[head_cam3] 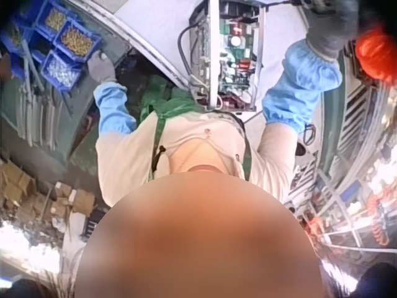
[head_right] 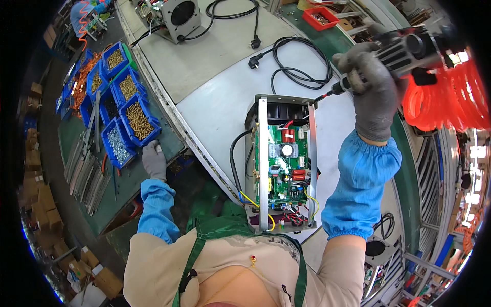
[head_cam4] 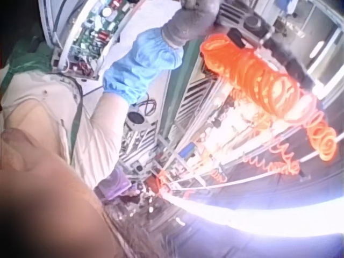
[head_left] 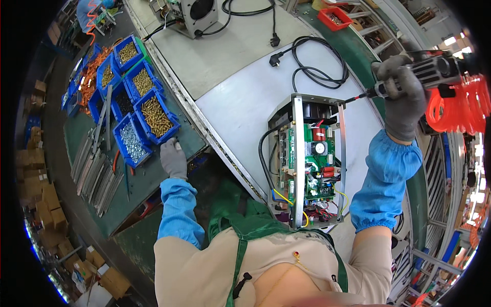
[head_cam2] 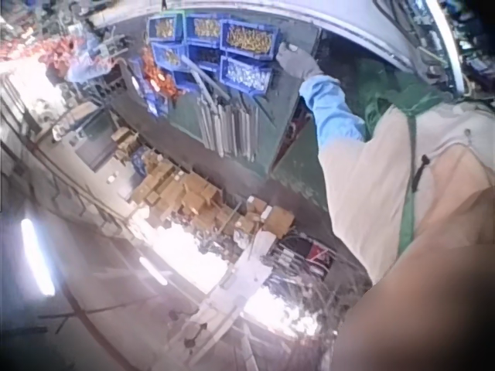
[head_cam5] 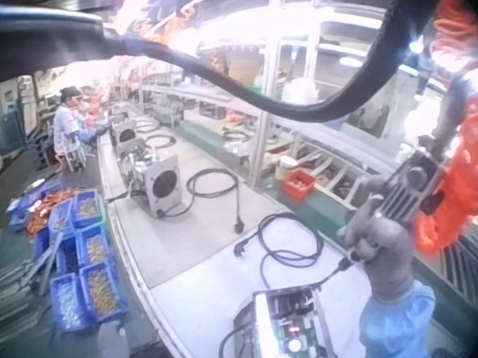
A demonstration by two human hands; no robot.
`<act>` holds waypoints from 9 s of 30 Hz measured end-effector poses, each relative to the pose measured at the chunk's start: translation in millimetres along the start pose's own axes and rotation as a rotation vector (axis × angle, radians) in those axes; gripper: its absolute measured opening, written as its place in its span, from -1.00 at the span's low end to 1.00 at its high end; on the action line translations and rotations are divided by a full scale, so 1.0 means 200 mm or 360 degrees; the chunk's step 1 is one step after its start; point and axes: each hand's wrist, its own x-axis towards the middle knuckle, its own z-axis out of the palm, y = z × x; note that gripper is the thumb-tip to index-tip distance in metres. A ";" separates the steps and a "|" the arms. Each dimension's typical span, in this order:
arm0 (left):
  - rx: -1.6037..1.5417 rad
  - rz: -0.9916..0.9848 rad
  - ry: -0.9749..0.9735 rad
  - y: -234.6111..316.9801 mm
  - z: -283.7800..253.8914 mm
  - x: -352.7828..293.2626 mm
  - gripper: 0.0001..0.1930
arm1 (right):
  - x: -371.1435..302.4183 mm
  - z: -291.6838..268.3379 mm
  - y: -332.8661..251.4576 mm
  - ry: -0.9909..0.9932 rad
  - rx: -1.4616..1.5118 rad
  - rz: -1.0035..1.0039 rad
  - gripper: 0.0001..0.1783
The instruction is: Use a pneumatic screwdriver to secure components onto a circuit board and within a metal housing.
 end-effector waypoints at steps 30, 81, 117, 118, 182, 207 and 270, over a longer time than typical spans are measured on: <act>-0.2565 -0.0099 -0.1762 1.21 -0.44 0.01 -0.40 | -0.15 0.32 -0.14 -0.0102 0.0889 -0.0100 -0.32; -0.2580 0.0156 -0.1755 1.36 -0.04 0.16 -0.58 | -0.11 0.30 0.02 -0.0007 0.0347 -0.0195 -0.34; -0.2568 0.0168 -0.1665 1.36 -0.06 0.12 -0.62 | 0.02 0.40 0.12 -0.0303 0.0153 0.0080 -0.43; -0.2589 0.0146 -0.1675 1.36 -0.05 0.12 -0.62 | 0.02 0.40 0.12 -0.0291 0.0164 0.0099 -0.43; -0.0307 0.1638 -0.0620 0.81 0.17 0.20 -0.48 | -2.01 0.00 -1.09 0.0886 -0.0644 -0.0149 -0.44; 0.0034 0.0727 -0.1085 0.76 0.18 0.67 -0.37 | -1.92 0.22 -1.07 0.0969 0.0334 -0.0363 -0.37; -0.0785 0.3125 -0.1167 3.03 0.56 -1.84 -0.72 | -3.24 0.54 0.51 0.1631 -0.0720 0.1501 -0.80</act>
